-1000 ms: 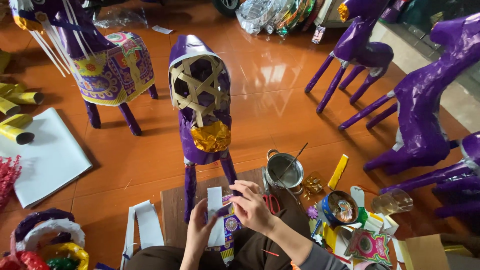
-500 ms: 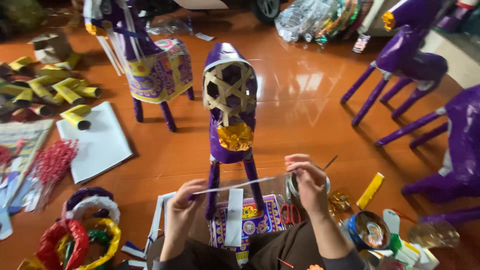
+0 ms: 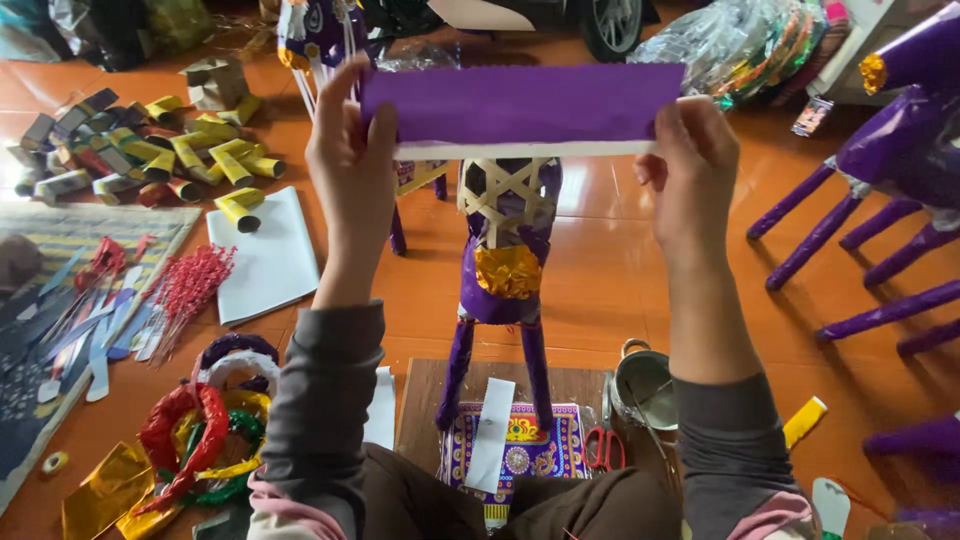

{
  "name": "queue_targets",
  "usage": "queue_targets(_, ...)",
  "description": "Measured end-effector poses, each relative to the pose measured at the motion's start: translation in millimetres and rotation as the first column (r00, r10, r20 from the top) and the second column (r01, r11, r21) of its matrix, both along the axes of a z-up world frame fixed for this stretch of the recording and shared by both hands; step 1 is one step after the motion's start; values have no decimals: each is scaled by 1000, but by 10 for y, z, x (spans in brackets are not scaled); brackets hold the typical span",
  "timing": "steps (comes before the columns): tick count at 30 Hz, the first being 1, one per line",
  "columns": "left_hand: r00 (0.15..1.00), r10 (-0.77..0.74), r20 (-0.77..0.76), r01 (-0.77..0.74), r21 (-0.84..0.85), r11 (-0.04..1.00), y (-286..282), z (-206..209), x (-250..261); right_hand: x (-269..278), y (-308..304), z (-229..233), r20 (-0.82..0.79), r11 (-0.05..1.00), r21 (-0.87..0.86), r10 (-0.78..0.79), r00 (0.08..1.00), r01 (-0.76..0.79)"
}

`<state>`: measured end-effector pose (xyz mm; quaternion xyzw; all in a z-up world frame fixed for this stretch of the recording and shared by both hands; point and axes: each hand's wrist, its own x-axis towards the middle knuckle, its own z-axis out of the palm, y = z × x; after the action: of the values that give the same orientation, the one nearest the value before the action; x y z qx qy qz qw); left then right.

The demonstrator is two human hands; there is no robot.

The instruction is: Decorating a purple paper horse figure with colorful paper strips and gold foil

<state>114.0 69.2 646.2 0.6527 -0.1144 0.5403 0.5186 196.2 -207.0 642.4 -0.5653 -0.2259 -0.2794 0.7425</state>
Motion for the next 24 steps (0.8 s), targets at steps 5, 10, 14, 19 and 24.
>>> queue_targets(5,993,46,-110,-19,231,973,51,4,106,40,80,-94,-227,985,-72,137,964,-157)
queue_targets(10,973,61,-222,6,287,958,79,-92,95,185,186,-348,-281,986,21,165,945,-166)
queue_targets(14,972,80,-221,-12,295,956,82,-198,214,272,219,-549,-310,980,31,198,930,-199)
queue_targets(19,978,109,-176,-59,267,962,87,-608,545,328,363,-718,-350,959,70,281,894,-274)
queue_targets(24,993,37,-111,-15,194,981,-94,-767,655,473,497,-910,-360,924,138,382,851,-357)
